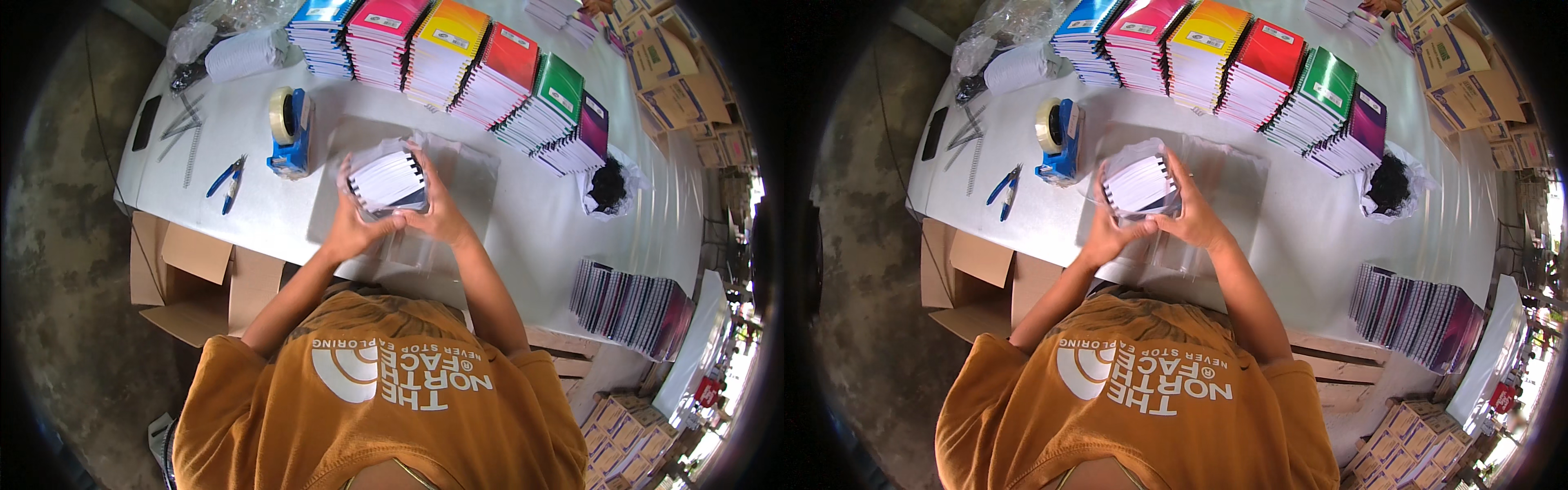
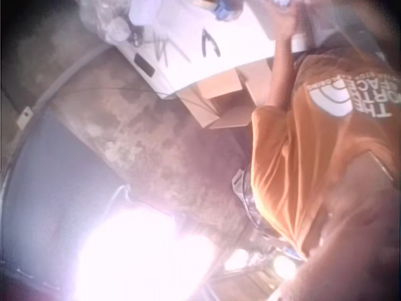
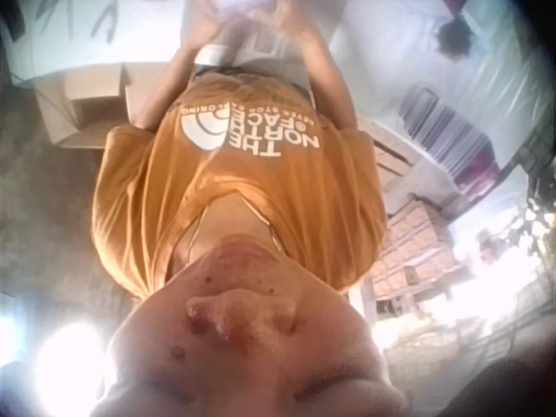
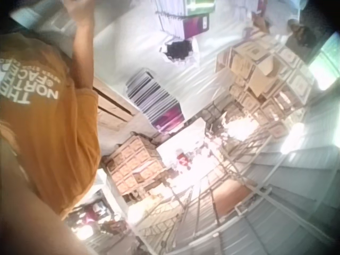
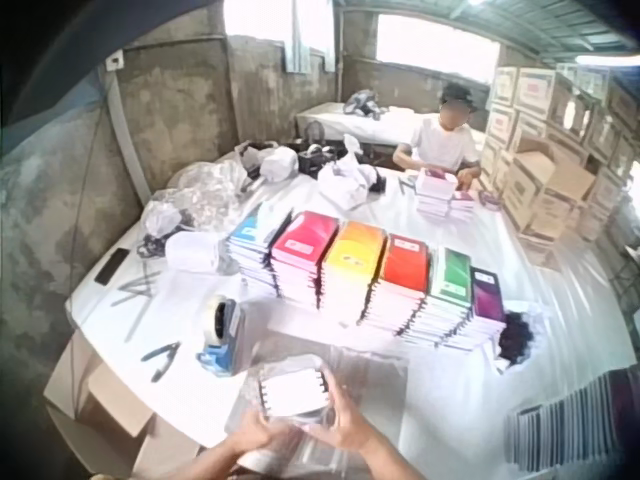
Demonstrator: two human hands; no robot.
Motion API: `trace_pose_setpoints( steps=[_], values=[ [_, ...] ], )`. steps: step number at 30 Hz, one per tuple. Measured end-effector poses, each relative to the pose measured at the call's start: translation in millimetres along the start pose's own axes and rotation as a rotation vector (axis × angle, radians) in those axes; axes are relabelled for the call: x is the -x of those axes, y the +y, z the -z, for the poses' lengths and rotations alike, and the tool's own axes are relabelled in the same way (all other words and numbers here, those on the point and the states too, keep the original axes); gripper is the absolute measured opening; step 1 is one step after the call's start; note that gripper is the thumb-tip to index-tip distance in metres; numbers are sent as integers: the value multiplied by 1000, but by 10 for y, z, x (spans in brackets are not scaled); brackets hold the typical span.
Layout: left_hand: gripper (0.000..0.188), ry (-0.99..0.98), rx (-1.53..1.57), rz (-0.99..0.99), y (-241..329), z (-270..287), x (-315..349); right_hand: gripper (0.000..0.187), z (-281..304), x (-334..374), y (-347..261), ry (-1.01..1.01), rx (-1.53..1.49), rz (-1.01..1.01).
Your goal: The person gathers several small spiral notebooks from stacks, places them inside a plastic sleeve, and seals the package using tape and a tape dispenser.
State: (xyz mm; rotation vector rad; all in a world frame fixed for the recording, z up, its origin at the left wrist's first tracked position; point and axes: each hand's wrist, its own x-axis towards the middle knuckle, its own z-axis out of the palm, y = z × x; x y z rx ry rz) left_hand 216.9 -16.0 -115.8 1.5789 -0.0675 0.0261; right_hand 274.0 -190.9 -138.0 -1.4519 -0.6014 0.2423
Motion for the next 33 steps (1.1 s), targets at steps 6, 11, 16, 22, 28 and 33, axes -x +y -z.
trace_pose_setpoints(
  steps=[6, 11, 16, 22, 28, 33],
  values=[
    [86, -215, 89, 94, 71, 299, -287, 58, -153, -55, -147, 224, 141, 94],
    [63, 205, -390, -241, -53, 17, -84, 32, -392, -198, -117, 527, 255, 74],
    [37, 320, -1015, -398, 64, -175, 107, 32, -459, -213, -167, 597, 267, 21],
    [65, -28, -1175, -369, 367, -159, 36, 51, -502, 12, -326, 599, 1010, 147],
    [56, 2, -627, -158, 562, 133, -218, 41, -564, 162, -308, 330, 1068, 327],
    [50, -326, -735, -55, 895, 395, -992, 27, -490, 85, -317, 354, 1063, 410]
  ],
)
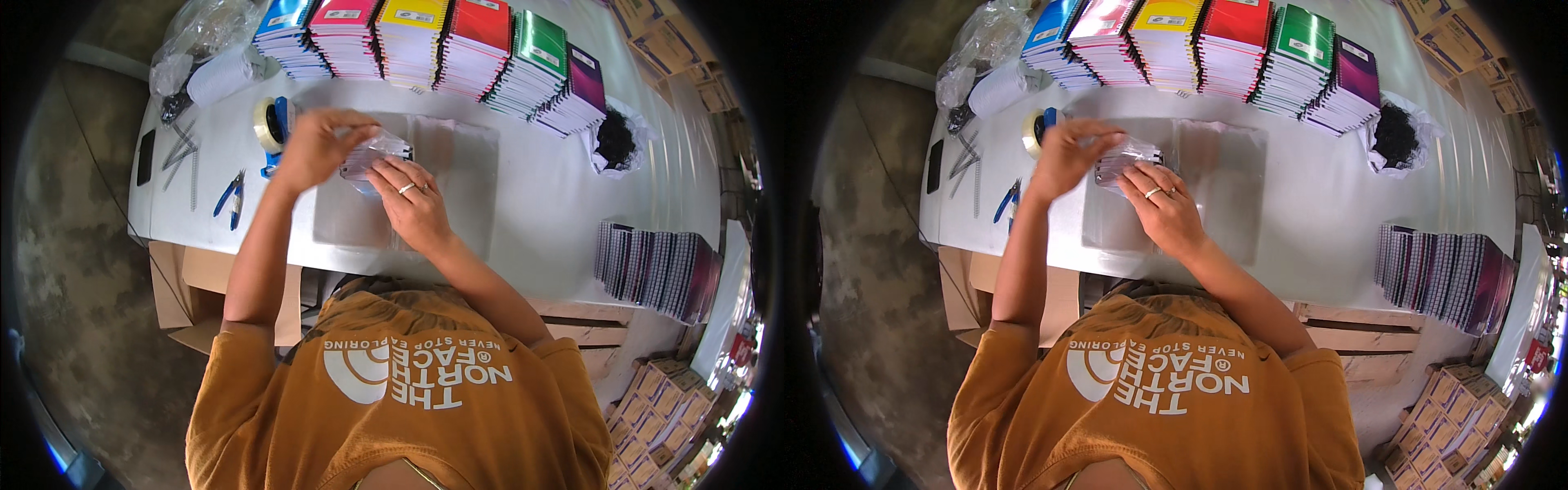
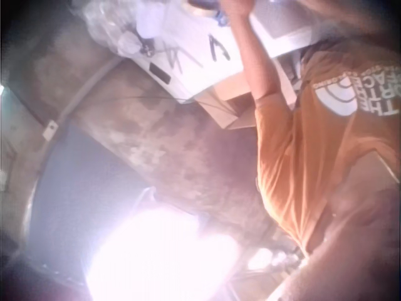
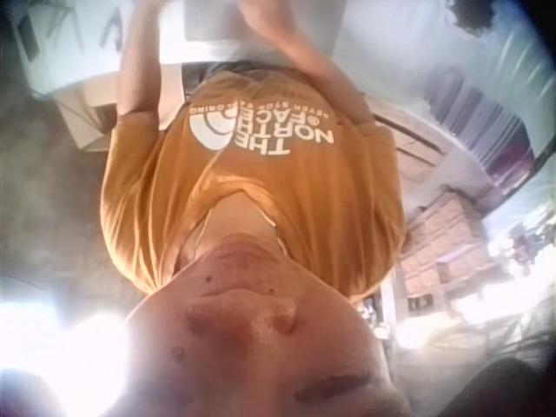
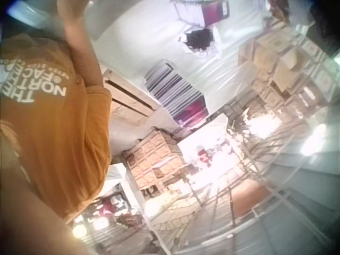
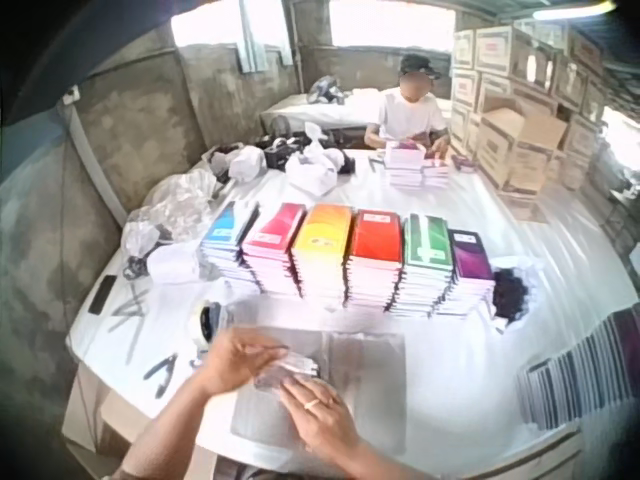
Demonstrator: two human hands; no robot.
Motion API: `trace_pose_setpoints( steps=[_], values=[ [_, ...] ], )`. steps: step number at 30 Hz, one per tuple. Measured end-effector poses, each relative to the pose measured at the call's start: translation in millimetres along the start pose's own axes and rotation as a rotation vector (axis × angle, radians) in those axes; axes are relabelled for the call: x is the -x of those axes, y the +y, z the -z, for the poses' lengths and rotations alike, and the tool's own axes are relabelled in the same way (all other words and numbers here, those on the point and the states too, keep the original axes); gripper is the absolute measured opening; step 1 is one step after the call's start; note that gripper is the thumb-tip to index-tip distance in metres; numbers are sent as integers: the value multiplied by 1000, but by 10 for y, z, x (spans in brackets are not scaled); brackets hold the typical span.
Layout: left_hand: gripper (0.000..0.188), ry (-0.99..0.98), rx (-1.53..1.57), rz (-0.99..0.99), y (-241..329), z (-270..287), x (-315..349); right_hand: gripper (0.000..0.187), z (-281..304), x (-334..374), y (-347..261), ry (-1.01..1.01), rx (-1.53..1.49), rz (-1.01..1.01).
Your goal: The person gathers several small spiral notebooks from stacks, places them inside a plastic sleeve, and seals the package using tape and a tape dispenser.
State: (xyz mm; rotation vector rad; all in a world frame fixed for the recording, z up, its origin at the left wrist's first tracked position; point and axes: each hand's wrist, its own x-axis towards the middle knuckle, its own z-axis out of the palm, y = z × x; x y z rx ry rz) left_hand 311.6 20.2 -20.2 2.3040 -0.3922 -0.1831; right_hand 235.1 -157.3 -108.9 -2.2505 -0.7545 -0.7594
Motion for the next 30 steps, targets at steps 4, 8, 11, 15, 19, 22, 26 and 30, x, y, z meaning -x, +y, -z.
trace_pose_setpoints(
  steps=[4, 8, 11, 15, 19, 22, 26, 30],
  values=[
    [47, 203, 679, -80, -24, 12, -83, 27, -12, -16, 5, 23, -1, -23],
    [27, 161, -158, -258, -125, -528, 200, 31, -67, 12, 16, 45, -22, -69],
    [22, 379, -111, -297, -100, -702, 343, 47, -207, 47, -42, 238, -267, -245],
    [29, 354, -296, -291, -29, -863, 627, 66, -111, -111, -53, 216, -224, -299],
    [32, 349, -297, -354, -32, -779, 823, 63, -153, -9, 83, 73, -298, -207],
    [35, 817, -369, -62, -474, -489, 878, 60, -105, -33, 115, 24, -261, -209],
    [49, 506, 396, 985, -982, 124, 722, 56, -135, -16, 123, 34, -249, -157],
    [47, 318, 553, 1020, -1161, 263, 637, 53, -140, -37, 126, 27, -242, -140]
  ],
)
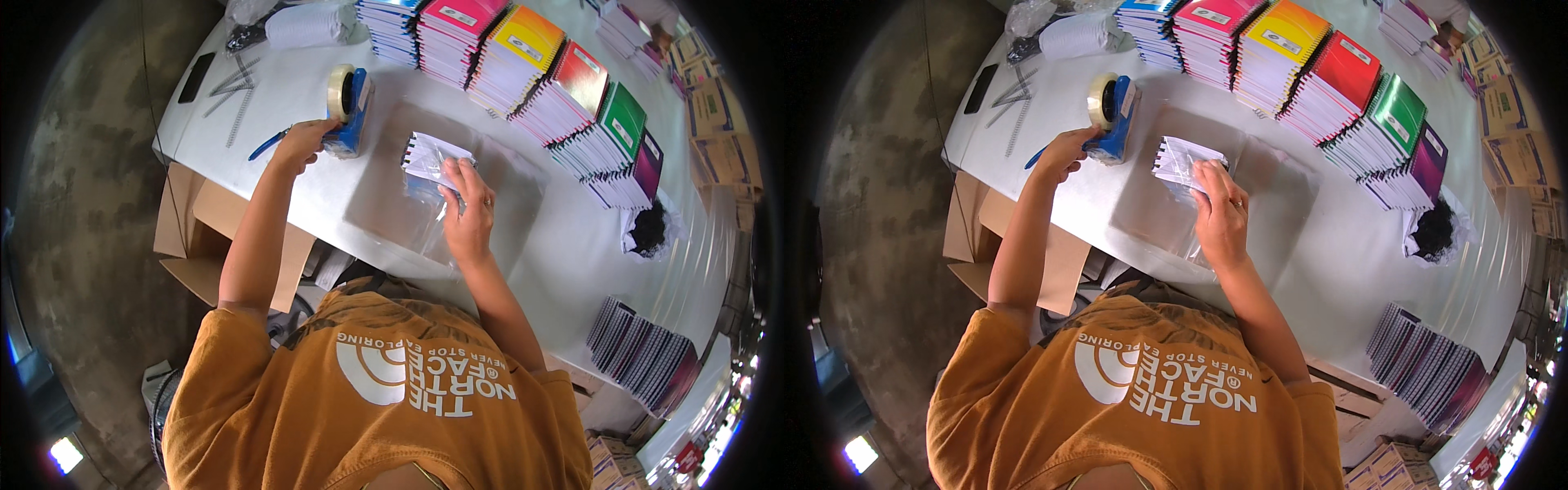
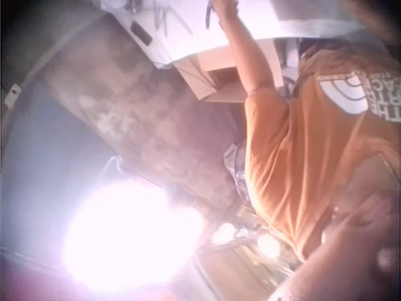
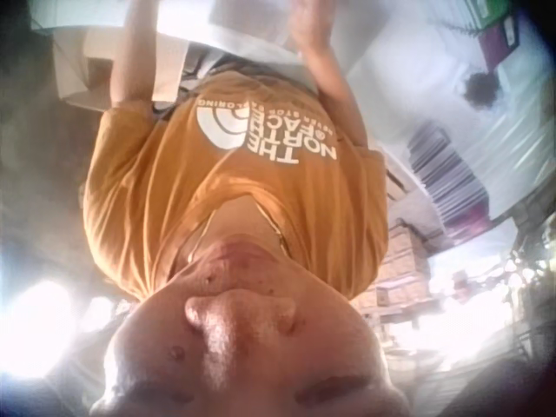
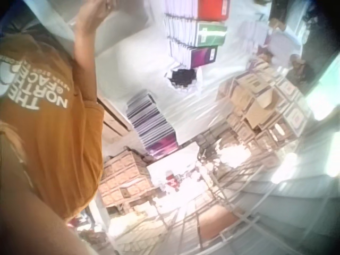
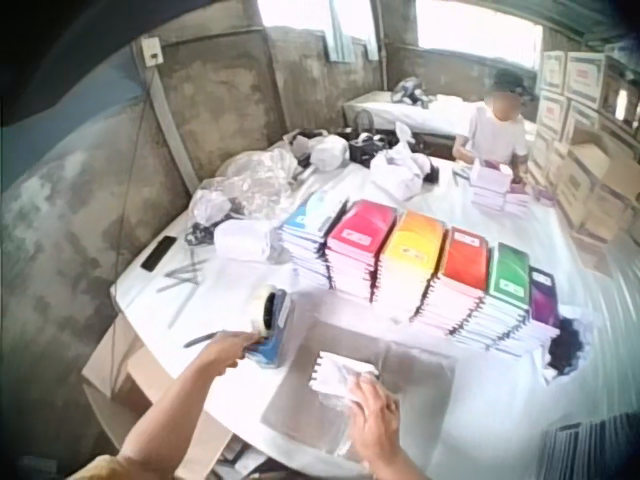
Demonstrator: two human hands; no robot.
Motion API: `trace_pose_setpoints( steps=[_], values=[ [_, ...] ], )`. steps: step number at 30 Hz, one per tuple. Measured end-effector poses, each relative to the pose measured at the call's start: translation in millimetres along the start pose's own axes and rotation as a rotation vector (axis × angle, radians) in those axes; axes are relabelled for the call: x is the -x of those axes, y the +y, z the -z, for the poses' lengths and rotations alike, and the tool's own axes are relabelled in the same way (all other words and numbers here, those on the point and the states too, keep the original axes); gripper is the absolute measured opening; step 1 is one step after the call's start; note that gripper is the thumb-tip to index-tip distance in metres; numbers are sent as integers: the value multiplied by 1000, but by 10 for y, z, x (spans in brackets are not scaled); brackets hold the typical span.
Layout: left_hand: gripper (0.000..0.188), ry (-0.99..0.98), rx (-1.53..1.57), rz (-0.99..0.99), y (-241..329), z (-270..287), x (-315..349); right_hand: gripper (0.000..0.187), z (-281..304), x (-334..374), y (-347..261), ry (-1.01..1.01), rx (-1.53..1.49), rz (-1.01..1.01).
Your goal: The person gathers several small spiral notebooks from stacks, places them inside a plastic sleeve, and seals the package using tape and a tape dispenser.
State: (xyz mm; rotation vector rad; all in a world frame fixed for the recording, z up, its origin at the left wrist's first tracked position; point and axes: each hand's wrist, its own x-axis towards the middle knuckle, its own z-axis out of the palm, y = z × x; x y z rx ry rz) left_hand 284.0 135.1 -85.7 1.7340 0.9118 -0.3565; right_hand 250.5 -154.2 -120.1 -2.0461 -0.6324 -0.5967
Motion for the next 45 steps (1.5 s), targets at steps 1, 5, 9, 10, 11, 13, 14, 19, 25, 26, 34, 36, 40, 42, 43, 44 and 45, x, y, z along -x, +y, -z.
trace_pose_setpoints(
  steps=[1, 5, 9, 10, 11, 13, 14, 19, 25, 26, 34, 36, 40, 42, 43, 44, 45],
  values=[
    [47, -69, 34, -8, -65, 9, -60, 53, -3, 11, 14, 1, 2, 2],
    [22, -575, 676, -409, -693, 115, 147, 52, 10, 14, 46, -1, 17, 0],
    [15, 402, -176, -442, -978, 19, 53, 51, 27, 12, 40, -26, 16, 20],
    [15, 634, -196, -514, -905, -10, 11, 52, 41, 14, 41, -33, 12, 21],
    [16, 721, -167, -532, -723, -73, 77, 52, 53, 6, 51, -34, 14, 21],
    [18, 873, -249, -534, -521, -123, 146, 53, 64, -5, 65, -37, 10, 18],
    [19, 799, -248, -499, -541, -126, 137, 53, 58, -1, 73, -39, 4, 15],
    [21, 391, -127, -304, -794, 86, 40, 54, 44, -24, 55, -28, -32, 28],
    [21, 833, 122, -732, -513, -116, 129, 55, 49, -28, 76, -22, -26, 37],
    [23, 696, 296, -955, -272, -277, 331, 56, 55, -25, 73, -17, -15, 33],
    [38, -91, 237, -174, -188, -1411, 1273, 53, 85, -28, 44, -13, 16, 54],
    [42, -124, 215, -191, -251, -1331, 1209, 51, 100, -60, 5, -52, 74, 49],
    [41, -216, 244, -188, -367, -1272, 1180, 51, 94, -11, 44, -139, 185, 62],
    [40, -231, 256, -191, -372, -1281, 1147, 50, 100, -54, 53, -204, 196, 60],
    [39, -202, 240, -258, -568, -1316, 934, 49, 132, -103, 35, -259, 199, 60],
    [41, -89, 52, -258, -731, -1315, 688, 49, 169, -150, 4, -312, 206, 59],
    [44, 20, -136, -262, -849, -1300, 437, 51, 237, -207, -69, -372, 197, 38]
  ],
)
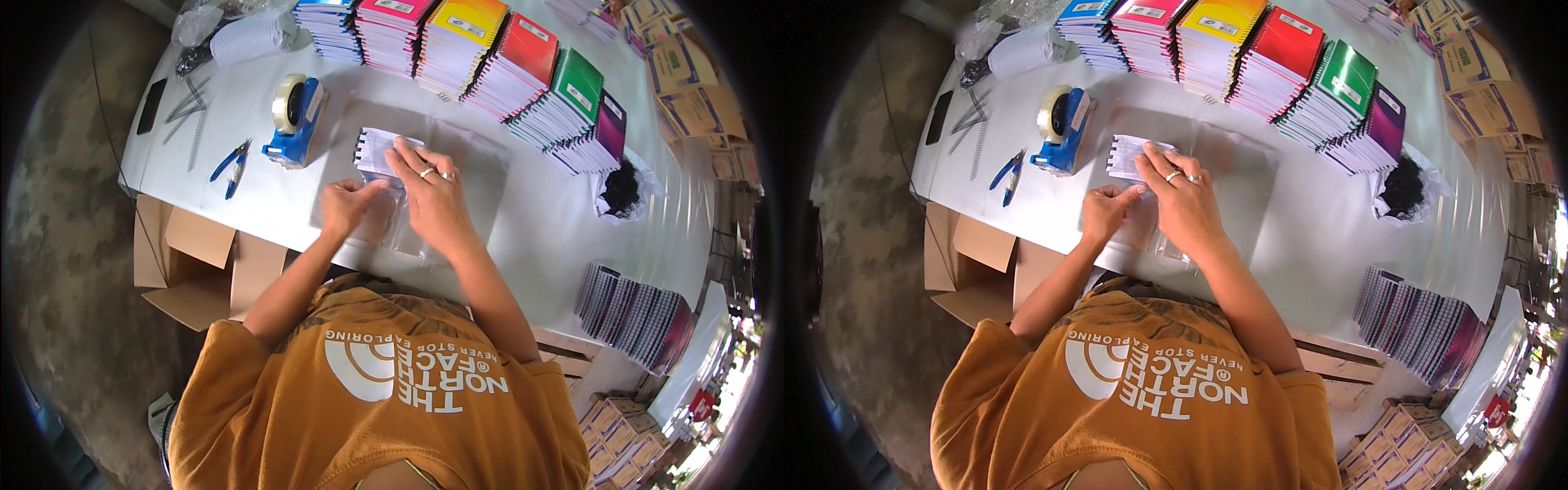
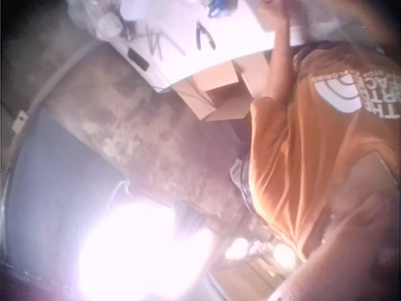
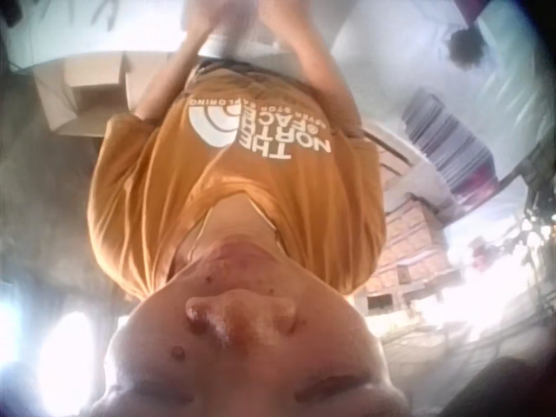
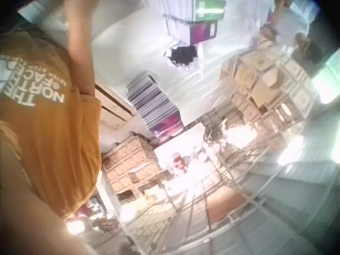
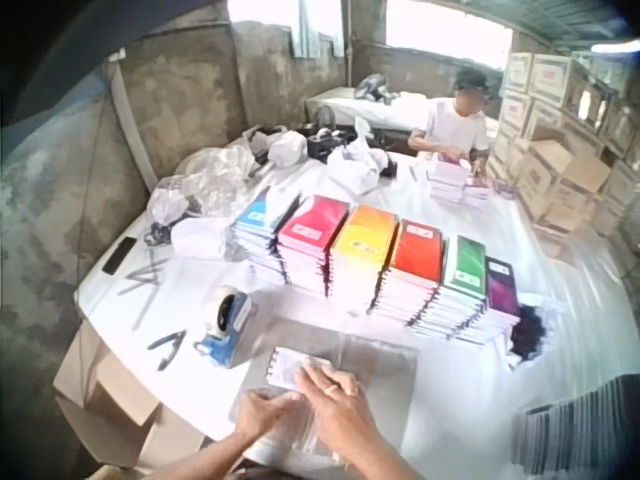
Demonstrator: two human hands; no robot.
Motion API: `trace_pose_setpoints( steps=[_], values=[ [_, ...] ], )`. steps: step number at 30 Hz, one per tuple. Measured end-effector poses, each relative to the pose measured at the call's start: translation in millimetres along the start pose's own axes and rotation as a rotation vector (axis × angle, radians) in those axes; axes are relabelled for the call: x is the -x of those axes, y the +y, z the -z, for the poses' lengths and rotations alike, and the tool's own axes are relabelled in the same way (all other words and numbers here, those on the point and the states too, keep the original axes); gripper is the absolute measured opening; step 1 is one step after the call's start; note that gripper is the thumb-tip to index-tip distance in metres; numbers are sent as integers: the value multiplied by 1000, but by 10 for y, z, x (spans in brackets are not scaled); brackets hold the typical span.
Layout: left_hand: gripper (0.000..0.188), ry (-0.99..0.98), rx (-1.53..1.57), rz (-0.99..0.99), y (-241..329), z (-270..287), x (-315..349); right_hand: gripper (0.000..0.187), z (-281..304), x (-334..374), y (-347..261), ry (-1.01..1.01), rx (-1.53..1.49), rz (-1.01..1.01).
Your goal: The person gathers several small spiral notebooks from stacks, places them inside a plastic sleeve, and seals the package using tape and a tape dispenser.
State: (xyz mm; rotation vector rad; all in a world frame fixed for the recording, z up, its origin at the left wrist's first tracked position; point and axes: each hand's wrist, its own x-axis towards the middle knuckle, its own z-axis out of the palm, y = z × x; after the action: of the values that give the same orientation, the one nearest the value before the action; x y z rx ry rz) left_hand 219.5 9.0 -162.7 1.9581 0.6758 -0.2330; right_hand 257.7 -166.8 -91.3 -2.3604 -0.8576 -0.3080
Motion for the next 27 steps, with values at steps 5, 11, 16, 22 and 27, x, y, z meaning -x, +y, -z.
trace_pose_setpoints(
  steps=[5, 11, 16, 22, 27],
  values=[
    [58, -7, -494, -218, 350, 220, -180, 59, 141, -260, -163, 81, 158, -126],
    [80, -835, -408, -592, 967, 396, -380, 66, 838, 163, 41, -56, -298, -507],
    [70, -865, -334, -1179, 2443, -331, 648, 63, 2258, 1213, -303, 421, -209, -539],
    [60, -404, 260, -2137, 3779, -1811, 2006, 71, 3615, 2113, -236, 951, 787, -601],
    [61, -685, 244, -2139, 3483, -2929, 2659, 50, 4567, 3428, 572, 621, 913, -849]
  ],
)
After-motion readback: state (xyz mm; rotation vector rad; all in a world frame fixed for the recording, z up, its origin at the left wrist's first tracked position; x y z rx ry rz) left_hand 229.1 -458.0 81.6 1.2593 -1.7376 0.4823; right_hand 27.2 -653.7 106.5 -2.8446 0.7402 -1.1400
